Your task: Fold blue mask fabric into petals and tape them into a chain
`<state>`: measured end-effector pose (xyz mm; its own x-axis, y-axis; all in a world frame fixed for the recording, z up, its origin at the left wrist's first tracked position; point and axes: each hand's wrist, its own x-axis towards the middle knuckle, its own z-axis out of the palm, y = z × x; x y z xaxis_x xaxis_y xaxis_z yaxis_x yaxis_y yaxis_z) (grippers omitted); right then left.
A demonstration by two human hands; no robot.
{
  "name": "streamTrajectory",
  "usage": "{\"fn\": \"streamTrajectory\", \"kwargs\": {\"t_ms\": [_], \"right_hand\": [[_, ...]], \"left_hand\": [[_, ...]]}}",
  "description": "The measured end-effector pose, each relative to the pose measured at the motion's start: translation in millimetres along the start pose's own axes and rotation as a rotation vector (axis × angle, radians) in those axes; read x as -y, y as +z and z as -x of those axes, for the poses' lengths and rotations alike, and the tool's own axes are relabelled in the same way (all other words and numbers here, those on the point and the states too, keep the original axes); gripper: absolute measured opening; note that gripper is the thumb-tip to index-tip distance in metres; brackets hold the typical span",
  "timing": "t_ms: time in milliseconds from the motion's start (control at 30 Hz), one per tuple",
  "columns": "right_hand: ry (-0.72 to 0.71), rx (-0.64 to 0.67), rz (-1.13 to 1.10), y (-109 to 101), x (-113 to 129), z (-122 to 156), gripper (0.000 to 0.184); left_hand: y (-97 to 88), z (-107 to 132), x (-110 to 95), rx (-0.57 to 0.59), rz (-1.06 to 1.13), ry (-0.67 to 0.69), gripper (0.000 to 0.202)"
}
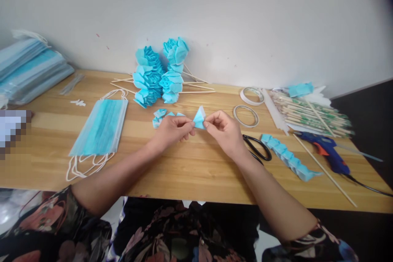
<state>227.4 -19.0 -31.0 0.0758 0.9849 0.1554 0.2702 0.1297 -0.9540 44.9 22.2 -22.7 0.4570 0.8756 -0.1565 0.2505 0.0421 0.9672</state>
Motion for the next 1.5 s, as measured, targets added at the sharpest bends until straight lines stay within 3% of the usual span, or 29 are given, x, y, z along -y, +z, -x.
{"fn": "streamTrajectory", "kwargs": {"t_ms": [167, 333, 500, 733, 900, 1300, 1500], "right_hand": [[0.054, 0.073, -0.122, -1.2, 2.8, -1.6, 0.038], [0.059, 0.086, -0.147, 0.3, -0.5, -2.2, 0.043], [0.030, 0.058, -0.137, 1.5, -1.2, -2.6, 0.039], [-0.009, 0.006, -0.126, -1.7, 4.4, -2.0, 0.039], [-0.031, 0.051, -0.122, 1.2, 3.6, 0.0, 0.044], [0.009, 0.120, -0.155, 2.4, 3.1, 1.0, 0.039], [0.017, 0.094, -0.163, 2.4, 3.4, 0.8, 0.040]], "left_hand": [[0.6, 0.8, -4.9, -0.007, 0.007, 0.000, 0.026], [1.4, 1.8, -1.8, -0.008, -0.032, 0.017, 0.026], [1.8, 2.5, -1.7, -0.006, -0.056, 0.043, 0.026], [-1.8, -1.0, -4.1, -0.001, 0.144, 0.014, 0.026], [-0.1, 0.7, -4.6, 0.086, 0.034, 0.019, 0.032], [3.9, 1.1, -1.5, 0.096, 0.015, 0.076, 0.028], [7.6, 3.6, -0.5, 0.128, -0.027, 0.100, 0.027]]}}
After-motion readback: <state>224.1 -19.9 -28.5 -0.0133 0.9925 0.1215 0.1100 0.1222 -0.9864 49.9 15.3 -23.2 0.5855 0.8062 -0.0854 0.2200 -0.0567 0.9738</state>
